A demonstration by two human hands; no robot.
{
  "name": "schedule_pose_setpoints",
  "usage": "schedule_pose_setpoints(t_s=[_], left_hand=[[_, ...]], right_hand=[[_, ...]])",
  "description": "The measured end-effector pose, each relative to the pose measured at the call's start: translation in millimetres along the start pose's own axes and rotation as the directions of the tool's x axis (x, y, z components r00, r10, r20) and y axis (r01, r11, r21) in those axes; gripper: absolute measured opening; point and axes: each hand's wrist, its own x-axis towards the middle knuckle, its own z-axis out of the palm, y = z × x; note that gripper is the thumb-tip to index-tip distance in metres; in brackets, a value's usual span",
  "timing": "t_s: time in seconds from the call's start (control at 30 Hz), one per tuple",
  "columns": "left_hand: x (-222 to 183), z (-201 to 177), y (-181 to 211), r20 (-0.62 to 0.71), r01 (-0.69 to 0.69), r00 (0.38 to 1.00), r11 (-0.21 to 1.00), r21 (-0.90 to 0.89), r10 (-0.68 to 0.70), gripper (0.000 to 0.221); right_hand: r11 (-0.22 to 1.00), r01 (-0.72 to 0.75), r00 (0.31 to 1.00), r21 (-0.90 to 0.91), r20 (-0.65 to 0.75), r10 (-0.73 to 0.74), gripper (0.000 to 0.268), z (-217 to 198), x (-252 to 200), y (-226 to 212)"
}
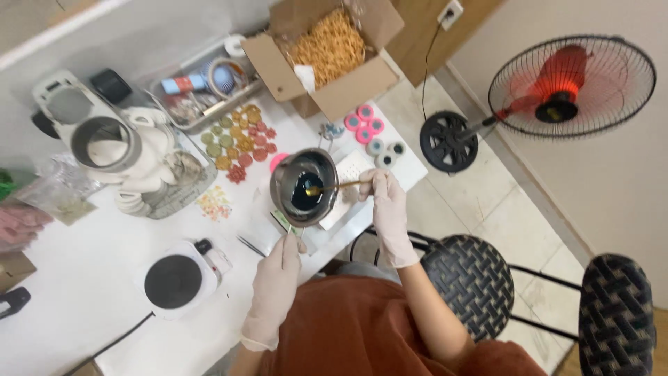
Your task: The person is melting colored wax pellets in a small electric pot, stirring the wax, and then pouring it into silicone molds and pressing them with metal stamps to create decorative wax seals.
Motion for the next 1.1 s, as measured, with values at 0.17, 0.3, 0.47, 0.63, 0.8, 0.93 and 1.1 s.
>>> schedule_pose_setpoints(t_s=[0.17, 0.3, 0.47, 0.63, 0.8, 0.93, 1.1], left_hand=[[4.6, -4.9, 12.9, 0.002, 0.199, 0.98, 0.979, -0.036, -0.199, 0.039], [22.2, 13.2, -25.6, -0.013, 0.277, 0.96, 0.952, -0.13, -0.281, 0.043], [36.1, 21.7, -49.0, -0.106, 0.265, 0.95, 0.939, -0.219, -0.293, 0.046], [39.1, 21.6, -62.3, -0.172, 0.304, 0.919, 0.916, -0.26, -0.354, 0.05], [31.4, 10.8, -49.3, -0.125, 0.39, 0.893, 0.882, -0.264, -0.432, 0.05], [56.6, 36.9, -104.1, -0.298, 0.197, 0.908, 0.928, -0.317, -0.294, 0.048], [59.1, 35.8, -112.5, -0.198, 0.212, 0.931, 0.896, -0.39, -0.307, 0.054]], right_hand=[[0.999, 0.036, 0.998, -0.005, 0.043, -0.036, 0.032, 8.8, 15.2, 3.5], [0.995, 0.087, 0.989, 0.051, 0.119, -0.092, 0.031, 12.5, 33.4, 21.6], [0.999, -0.048, 0.989, 0.025, 0.141, 0.044, 0.033, 40.7, 28.6, -5.4], [0.999, -0.053, 0.986, -0.012, 0.156, 0.055, 0.032, 55.7, 28.8, -5.5], [0.999, -0.05, 0.979, -0.01, 0.198, 0.052, 0.034, 61.8, 28.1, -1.4], [0.993, -0.093, 0.976, 0.066, 0.202, 0.078, 0.034, 62.1, 41.7, 21.7], [0.991, -0.098, 0.974, 0.089, 0.211, 0.077, 0.037, 61.0, 48.4, 36.5]])
